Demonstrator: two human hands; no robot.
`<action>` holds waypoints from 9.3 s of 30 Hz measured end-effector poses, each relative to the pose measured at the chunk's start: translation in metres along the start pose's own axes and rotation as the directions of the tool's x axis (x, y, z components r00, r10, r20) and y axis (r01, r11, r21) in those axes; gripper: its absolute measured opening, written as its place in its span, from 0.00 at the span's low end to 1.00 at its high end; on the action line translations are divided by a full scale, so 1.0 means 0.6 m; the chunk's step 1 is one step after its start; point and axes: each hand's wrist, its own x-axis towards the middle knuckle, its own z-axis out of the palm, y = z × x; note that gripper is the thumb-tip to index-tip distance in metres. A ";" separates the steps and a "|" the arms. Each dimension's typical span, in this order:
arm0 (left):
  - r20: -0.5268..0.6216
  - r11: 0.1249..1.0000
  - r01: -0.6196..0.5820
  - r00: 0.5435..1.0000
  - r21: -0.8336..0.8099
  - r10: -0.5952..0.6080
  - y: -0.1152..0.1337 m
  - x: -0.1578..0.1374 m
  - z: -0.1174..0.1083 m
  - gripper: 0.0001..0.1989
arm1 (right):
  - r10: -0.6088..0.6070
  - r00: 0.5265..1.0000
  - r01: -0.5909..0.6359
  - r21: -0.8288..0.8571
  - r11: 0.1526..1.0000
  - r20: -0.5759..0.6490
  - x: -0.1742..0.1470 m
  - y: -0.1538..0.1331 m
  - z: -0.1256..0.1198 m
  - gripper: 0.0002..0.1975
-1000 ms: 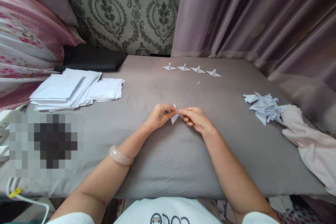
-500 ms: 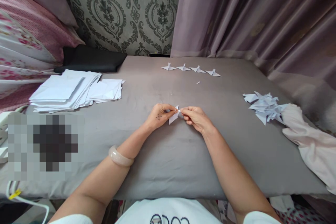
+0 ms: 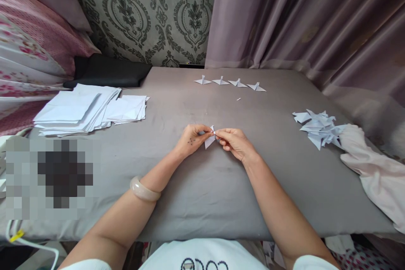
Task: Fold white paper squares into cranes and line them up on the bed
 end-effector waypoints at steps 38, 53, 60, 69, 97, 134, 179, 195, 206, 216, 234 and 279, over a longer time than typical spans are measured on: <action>-0.017 1.000 -0.003 1.000 0.005 0.003 -0.003 0.005 0.000 0.09 | -0.609 0.775 0.529 -0.700 0.479 0.169 0.012 0.019 -0.024 0.06; 0.008 0.999 0.026 1.000 0.031 -0.026 0.007 0.002 -0.003 0.12 | -0.642 0.731 0.461 -0.861 0.214 0.231 -0.006 0.022 -0.012 0.08; -0.004 0.999 0.042 0.999 -0.018 -0.042 0.008 0.001 -0.001 0.12 | -0.622 0.746 0.435 -0.880 0.189 0.236 -0.009 0.022 -0.008 0.08; -0.024 1.000 -0.028 0.999 0.015 0.028 0.003 0.004 0.001 0.10 | -0.559 0.824 0.400 -0.795 0.455 0.095 0.009 0.029 -0.011 0.05; 0.013 0.938 0.007 1.000 0.347 -0.012 0.001 0.002 0.009 0.03 | -0.369 0.929 0.317 -0.456 0.832 -0.026 0.024 0.031 -0.010 0.09; -0.161 0.873 0.140 0.984 0.467 -0.071 -0.020 -0.001 0.003 0.12 | -0.591 0.801 0.331 -0.893 0.306 0.095 0.023 0.048 0.011 0.07; 0.005 0.904 0.043 0.999 0.425 -0.050 -0.005 0.000 0.008 0.05 | -0.513 0.851 0.397 -0.775 0.492 0.110 0.020 0.040 -0.006 0.06; 0.090 0.884 -0.121 0.992 0.451 0.090 -0.017 -0.002 0.006 0.09 | -0.415 0.909 0.263 -0.819 0.511 0.033 0.021 0.003 0.015 0.18; 0.081 0.890 -0.127 0.992 0.437 0.102 -0.023 0.000 0.005 0.08 | -0.117 0.987 0.040 -0.532 0.846 -0.112 0.021 -0.011 0.020 0.05; 0.078 0.904 -0.125 0.992 0.409 0.102 -0.029 -0.001 0.004 0.09 | 0.000 0.998 -0.025 -0.379 0.925 -0.067 0.025 -0.008 0.009 0.09; 0.036 0.926 -0.053 0.998 0.375 0.043 -0.017 0.000 0.004 0.08 | 0.060 0.996 -0.078 -0.349 0.934 -0.062 0.030 -0.011 -0.002 0.06; -0.625 0.640 0.570 0.761 0.515 -0.174 -0.073 0.115 -0.105 0.15 | -0.332 0.937 0.260 -0.421 0.869 -0.107 0.064 0.042 -0.034 0.14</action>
